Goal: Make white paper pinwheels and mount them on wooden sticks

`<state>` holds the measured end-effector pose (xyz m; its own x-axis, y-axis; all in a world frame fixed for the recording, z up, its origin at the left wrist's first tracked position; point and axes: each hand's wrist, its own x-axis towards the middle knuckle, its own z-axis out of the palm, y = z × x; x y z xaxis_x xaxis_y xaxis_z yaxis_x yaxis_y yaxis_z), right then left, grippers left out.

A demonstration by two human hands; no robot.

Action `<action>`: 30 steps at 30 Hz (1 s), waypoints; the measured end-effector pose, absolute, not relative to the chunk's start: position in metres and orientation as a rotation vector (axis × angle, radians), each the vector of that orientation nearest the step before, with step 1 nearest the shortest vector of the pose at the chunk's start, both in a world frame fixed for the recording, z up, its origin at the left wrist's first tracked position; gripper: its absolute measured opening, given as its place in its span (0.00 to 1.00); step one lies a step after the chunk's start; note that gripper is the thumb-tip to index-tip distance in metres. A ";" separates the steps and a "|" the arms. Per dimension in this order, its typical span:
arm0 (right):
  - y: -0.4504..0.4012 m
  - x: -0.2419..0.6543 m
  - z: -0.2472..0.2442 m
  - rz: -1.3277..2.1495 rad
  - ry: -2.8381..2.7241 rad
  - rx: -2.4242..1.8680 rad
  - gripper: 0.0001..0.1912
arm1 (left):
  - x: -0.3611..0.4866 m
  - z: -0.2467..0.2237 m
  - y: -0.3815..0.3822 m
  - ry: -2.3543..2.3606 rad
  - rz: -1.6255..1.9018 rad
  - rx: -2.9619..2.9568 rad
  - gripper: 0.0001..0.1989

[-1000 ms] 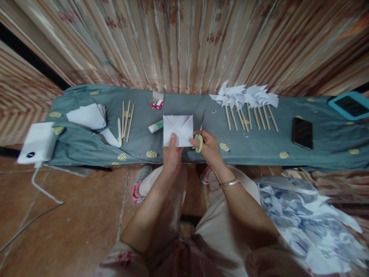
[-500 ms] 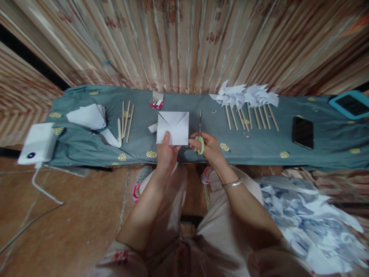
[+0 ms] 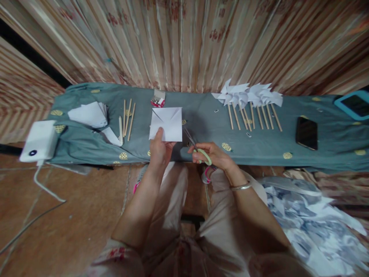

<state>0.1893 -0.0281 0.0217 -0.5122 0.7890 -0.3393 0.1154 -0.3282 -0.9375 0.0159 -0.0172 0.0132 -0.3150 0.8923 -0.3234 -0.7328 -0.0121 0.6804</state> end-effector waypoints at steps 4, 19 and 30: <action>-0.029 0.189 0.023 1.939 -1.490 -1.171 0.27 | 0.014 0.014 -0.016 0.928 1.642 0.240 0.16; -0.030 0.189 0.017 2.005 -1.546 -1.145 0.24 | 0.019 0.018 -0.016 0.915 1.654 0.151 0.16; -0.029 0.189 0.017 1.982 -1.557 -1.108 0.23 | 0.026 0.012 -0.017 0.914 1.627 0.153 0.14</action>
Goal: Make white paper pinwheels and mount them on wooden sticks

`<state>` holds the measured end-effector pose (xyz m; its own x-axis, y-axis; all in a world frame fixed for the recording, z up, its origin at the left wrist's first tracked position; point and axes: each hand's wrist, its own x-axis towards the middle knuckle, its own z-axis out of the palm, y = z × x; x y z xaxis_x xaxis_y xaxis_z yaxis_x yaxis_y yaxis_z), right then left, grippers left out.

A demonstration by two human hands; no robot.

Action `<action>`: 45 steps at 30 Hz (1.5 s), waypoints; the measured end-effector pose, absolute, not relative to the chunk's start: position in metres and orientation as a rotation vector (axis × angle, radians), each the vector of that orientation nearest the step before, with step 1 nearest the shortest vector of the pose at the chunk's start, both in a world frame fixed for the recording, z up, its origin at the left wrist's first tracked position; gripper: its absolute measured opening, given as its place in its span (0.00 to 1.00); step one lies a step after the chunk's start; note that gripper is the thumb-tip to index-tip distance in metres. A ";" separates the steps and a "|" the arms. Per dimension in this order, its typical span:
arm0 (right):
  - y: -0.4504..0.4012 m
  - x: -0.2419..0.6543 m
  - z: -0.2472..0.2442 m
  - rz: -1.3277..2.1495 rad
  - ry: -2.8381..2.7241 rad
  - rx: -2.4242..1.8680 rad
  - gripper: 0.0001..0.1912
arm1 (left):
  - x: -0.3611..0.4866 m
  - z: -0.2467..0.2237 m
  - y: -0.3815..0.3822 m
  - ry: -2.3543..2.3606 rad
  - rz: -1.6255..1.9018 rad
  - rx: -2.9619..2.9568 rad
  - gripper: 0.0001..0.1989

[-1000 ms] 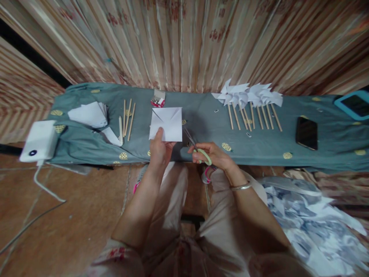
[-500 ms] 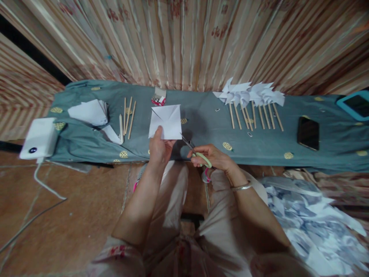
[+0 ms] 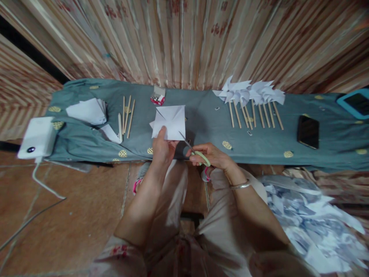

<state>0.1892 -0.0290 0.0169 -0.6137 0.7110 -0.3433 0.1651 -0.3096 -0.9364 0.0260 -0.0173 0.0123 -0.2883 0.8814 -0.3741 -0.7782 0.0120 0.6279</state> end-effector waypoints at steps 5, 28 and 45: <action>-0.029 0.189 0.015 1.988 -1.526 -1.116 0.23 | 0.026 0.014 -0.018 0.883 1.637 0.159 0.17; -0.029 0.188 0.009 1.942 -1.526 -1.103 0.23 | 0.027 0.017 -0.020 0.940 1.638 0.155 0.17; -0.028 0.187 0.009 1.960 -1.509 -1.126 0.23 | 0.028 0.015 -0.023 0.912 1.625 0.165 0.15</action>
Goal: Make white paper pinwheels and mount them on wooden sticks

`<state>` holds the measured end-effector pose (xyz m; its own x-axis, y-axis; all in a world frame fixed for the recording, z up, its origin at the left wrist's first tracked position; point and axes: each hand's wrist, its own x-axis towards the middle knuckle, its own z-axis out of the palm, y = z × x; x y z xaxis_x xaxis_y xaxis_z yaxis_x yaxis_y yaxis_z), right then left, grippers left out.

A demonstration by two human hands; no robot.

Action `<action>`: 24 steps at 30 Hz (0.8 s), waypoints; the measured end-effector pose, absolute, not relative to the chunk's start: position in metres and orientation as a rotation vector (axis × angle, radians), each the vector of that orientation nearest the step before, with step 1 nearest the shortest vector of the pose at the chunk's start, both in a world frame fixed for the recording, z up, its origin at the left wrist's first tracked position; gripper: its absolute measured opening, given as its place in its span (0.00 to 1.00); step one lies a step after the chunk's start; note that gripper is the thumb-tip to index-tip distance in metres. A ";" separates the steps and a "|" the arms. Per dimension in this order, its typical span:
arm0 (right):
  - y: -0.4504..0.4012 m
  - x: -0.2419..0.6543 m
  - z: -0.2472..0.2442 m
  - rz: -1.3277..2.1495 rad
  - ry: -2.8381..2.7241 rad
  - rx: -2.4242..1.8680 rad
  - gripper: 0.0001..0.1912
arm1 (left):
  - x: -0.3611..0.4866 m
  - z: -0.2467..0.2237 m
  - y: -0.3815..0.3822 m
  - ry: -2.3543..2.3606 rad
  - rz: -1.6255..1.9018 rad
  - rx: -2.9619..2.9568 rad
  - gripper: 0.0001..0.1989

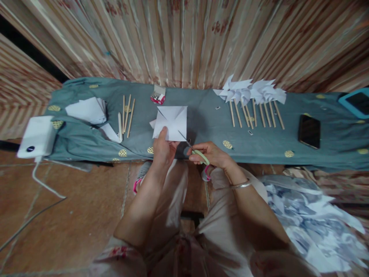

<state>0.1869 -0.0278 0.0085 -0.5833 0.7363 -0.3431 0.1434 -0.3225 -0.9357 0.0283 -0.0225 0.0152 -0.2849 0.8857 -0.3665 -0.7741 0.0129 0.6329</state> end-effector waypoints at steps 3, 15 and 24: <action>-0.027 0.187 0.008 1.959 -1.512 -1.143 0.24 | 0.030 0.015 -0.024 0.911 1.608 0.162 0.15; -0.026 0.187 0.004 1.977 -1.443 -1.151 0.26 | 0.030 0.015 -0.022 0.903 1.619 0.138 0.14; -0.026 0.188 0.001 1.969 -1.474 -1.144 0.25 | 0.033 0.015 -0.024 0.915 1.608 0.126 0.11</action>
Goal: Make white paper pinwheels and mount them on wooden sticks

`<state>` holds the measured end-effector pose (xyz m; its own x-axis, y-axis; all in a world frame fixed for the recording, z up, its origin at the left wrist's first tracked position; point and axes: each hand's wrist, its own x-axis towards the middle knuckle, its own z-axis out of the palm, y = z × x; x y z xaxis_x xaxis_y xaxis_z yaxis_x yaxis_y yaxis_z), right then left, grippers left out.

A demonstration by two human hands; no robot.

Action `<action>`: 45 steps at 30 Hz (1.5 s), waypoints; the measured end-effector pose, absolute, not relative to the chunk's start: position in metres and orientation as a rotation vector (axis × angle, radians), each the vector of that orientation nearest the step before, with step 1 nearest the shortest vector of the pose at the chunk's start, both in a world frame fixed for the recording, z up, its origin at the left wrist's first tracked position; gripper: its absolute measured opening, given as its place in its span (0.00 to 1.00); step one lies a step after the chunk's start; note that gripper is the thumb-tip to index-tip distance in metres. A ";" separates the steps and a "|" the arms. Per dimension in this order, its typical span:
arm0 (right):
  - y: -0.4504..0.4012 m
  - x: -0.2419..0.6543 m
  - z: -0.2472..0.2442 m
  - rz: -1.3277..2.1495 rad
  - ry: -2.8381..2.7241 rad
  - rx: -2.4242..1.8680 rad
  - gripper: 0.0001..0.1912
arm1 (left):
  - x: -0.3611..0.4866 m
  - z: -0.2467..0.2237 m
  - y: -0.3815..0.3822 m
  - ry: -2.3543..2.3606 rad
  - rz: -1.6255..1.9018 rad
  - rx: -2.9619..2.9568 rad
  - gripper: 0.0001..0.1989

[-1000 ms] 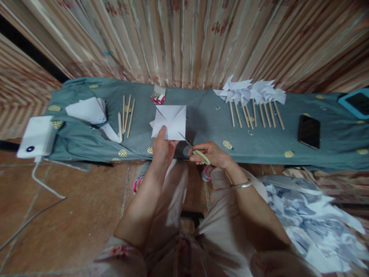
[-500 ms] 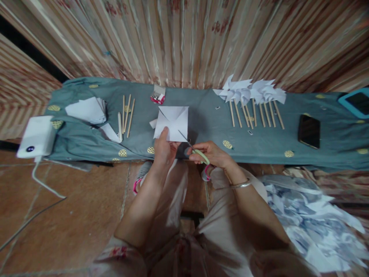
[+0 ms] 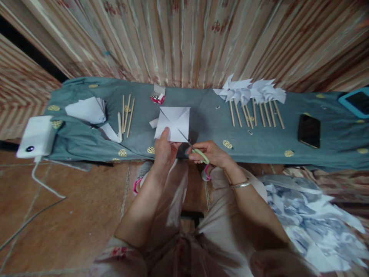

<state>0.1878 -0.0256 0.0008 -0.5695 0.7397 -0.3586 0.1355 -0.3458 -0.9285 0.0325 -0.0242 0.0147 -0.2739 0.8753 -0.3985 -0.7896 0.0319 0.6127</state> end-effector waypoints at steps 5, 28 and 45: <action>-0.025 0.188 0.001 1.965 -1.469 -1.149 0.25 | 0.034 0.012 -0.024 0.923 1.582 0.153 0.11; -0.026 0.187 0.007 1.946 -1.445 -1.179 0.26 | 0.038 0.011 -0.025 0.956 1.612 0.130 0.10; -0.025 0.187 0.008 1.930 -1.459 -1.193 0.24 | 0.039 0.013 -0.024 0.935 1.612 0.133 0.13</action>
